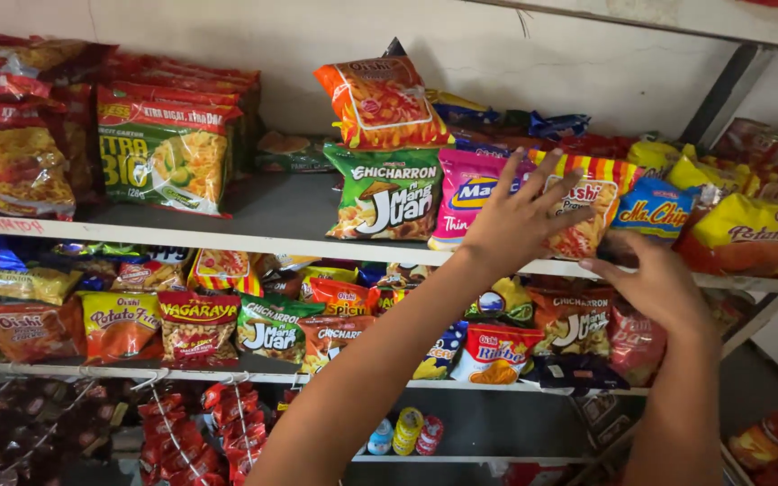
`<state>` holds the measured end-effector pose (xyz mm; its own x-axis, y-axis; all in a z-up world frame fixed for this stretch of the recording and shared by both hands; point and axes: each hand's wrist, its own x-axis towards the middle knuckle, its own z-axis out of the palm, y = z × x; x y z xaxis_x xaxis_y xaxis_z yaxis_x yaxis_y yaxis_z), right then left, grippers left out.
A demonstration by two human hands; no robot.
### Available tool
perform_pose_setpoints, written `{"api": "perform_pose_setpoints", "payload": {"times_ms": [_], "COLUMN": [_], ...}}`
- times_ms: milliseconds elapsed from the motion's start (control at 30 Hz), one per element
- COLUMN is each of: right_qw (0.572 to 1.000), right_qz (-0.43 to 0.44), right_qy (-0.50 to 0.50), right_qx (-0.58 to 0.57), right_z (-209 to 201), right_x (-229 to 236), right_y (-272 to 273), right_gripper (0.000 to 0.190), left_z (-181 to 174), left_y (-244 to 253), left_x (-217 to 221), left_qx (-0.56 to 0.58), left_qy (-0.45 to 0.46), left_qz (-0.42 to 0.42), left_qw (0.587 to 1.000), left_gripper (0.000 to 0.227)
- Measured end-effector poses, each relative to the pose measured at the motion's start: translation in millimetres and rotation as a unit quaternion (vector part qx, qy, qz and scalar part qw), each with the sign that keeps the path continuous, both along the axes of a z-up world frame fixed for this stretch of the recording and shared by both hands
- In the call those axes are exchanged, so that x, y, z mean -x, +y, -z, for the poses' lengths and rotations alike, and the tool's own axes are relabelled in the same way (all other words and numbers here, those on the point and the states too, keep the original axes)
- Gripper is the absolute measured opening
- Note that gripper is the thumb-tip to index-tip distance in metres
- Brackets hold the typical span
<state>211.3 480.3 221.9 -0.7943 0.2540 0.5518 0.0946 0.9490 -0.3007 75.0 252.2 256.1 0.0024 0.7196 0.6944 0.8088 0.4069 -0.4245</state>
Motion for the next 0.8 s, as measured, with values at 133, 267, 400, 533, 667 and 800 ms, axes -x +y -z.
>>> {"api": "perform_pose_setpoints", "payload": {"times_ms": [133, 267, 400, 533, 667, 800], "right_qw": [0.997, 0.983, 0.97, 0.96, 0.956, 0.958], "right_qz": [0.029, -0.003, -0.005, 0.0, 0.008, -0.007], "right_qy": [0.046, 0.18, 0.239, 0.271, 0.275, 0.281], "right_qx": [0.063, -0.04, -0.032, -0.069, -0.106, -0.05], "right_z": [-18, -11, -4, 2, 8, 28], "right_x": [-6, 1, 4, -2, -17, -36], "right_y": [-48, -59, -76, -90, -118, -163], "right_gripper": [0.08, 0.101, 0.098, 0.091, 0.085, 0.068], "left_z": [3, 10, 11, 16, 28, 56], "left_y": [-2, 0, -7, -17, -43, -83], "left_x": [-6, -3, -10, -15, -32, -56], "left_qx": [-0.032, -0.07, -0.085, -0.083, -0.104, -0.12], "left_qy": [0.045, 0.064, 0.091, 0.118, 0.052, -0.056], "left_qz": [-0.016, -0.005, -0.024, -0.039, 0.013, 0.066], "left_qw": [0.998, 0.995, 0.992, 0.989, 0.993, 0.989], "left_gripper": [0.072, 0.067, 0.061, 0.061, 0.065, 0.063]}}
